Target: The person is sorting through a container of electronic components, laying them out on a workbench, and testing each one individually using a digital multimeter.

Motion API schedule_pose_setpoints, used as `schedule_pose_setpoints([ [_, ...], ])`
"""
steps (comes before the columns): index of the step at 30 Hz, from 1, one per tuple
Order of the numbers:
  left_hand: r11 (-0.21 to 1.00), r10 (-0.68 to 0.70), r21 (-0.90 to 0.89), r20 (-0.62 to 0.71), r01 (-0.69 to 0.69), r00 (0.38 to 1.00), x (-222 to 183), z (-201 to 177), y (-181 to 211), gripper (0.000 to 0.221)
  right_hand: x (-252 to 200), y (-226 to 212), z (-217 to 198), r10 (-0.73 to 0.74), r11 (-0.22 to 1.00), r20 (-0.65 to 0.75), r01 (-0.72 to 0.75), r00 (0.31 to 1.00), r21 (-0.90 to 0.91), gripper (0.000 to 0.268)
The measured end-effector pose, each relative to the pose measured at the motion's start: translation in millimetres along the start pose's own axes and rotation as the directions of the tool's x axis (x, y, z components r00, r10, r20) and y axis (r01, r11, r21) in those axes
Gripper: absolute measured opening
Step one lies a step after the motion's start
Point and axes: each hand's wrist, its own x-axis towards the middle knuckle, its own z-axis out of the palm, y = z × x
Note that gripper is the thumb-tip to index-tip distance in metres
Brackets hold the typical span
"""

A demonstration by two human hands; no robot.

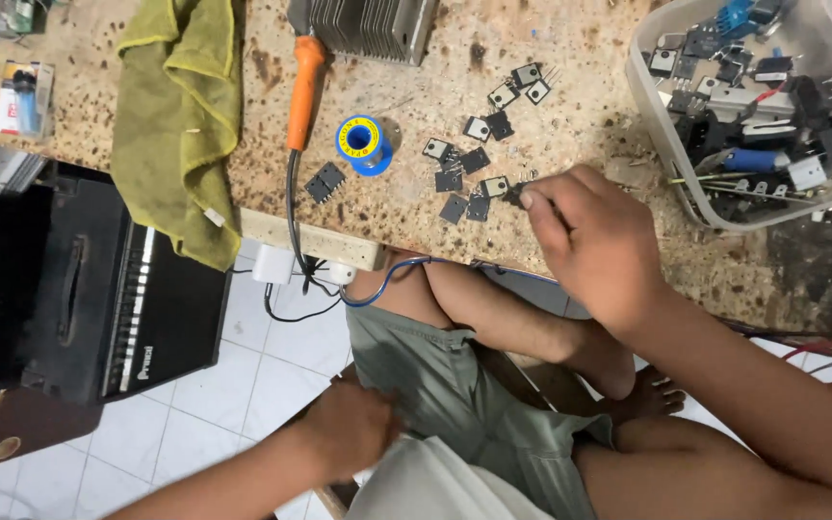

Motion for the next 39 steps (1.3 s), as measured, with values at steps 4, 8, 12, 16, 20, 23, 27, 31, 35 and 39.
schedule_pose_setpoints([
  [4, 0.867, 0.129, -0.373, -0.472, -0.33, 0.872, -47.6, -65.5, 50.8, 0.047, -3.4, -13.6, 1.1, 0.23, 0.914, 0.03, -0.227, 0.973, 0.335, 0.022],
  [8, 0.806, 0.126, -0.472, -0.451, -0.356, 0.884, -38.4, -54.5, 43.7, 0.048, 12.0, -13.0, -29.6, -0.111, 0.978, -0.084, 0.124, 0.99, 0.169, 0.017],
  [12, 0.966, 0.065, -0.204, -0.398, -0.157, 0.915, -24.0, -20.8, 29.4, 0.05, 15.5, 12.4, -42.0, 0.194, 0.945, 0.339, -0.268, 0.92, 0.188, 0.047],
  [16, 0.972, 0.098, -0.167, -0.343, -0.163, 0.934, -16.8, -19.8, 23.7, 0.049, 27.3, 29.9, -37.9, -0.218, 0.973, 0.374, 0.17, 0.902, 0.157, 0.074],
  [20, 0.908, 0.159, -0.303, -0.388, -0.288, 0.908, -13.9, -13.9, 31.0, 0.048, 25.6, 34.2, -27.5, -0.303, 0.953, 0.399, 0.27, 0.865, 0.138, 0.065],
  [23, 0.962, 0.136, -0.174, -0.359, -0.21, 0.923, -3.5, 0.7, 31.7, 0.05, 22.9, 33.6, -28.2, -0.218, 0.974, 0.375, 0.176, 0.901, 0.143, 0.033],
  [27, 0.949, 0.156, -0.195, -0.395, -0.249, 0.905, -3.3, 1.4, 29.9, 0.049, 10.2, 25.4, -28.7, 0.03, 0.999, 0.394, -0.022, 0.919, -0.023, 0.043],
  [31, 0.954, 0.161, -0.179, -0.378, -0.242, 0.912, 2.0, 10.8, 26.4, 0.051, 8.6, 12.7, -32.7, 0.141, 0.987, 0.335, -0.158, 0.932, 0.024, 0.027],
  [35, 0.954, 0.159, -0.181, -0.372, -0.24, 0.914, 4.9, 13.0, 23.9, 0.05, 16.8, 14.9, -27.3, 0.023, 1.0, 0.185, -0.022, 0.982, -0.01, 0.028],
  [39, 0.96, 0.116, -0.198, -0.358, -0.197, 0.926, 6.1, 14.5, 22.3, 0.049, 43.2, 22.5, -12.5, -0.228, 0.97, 0.205, 0.24, 0.952, -0.038, 0.033],
])
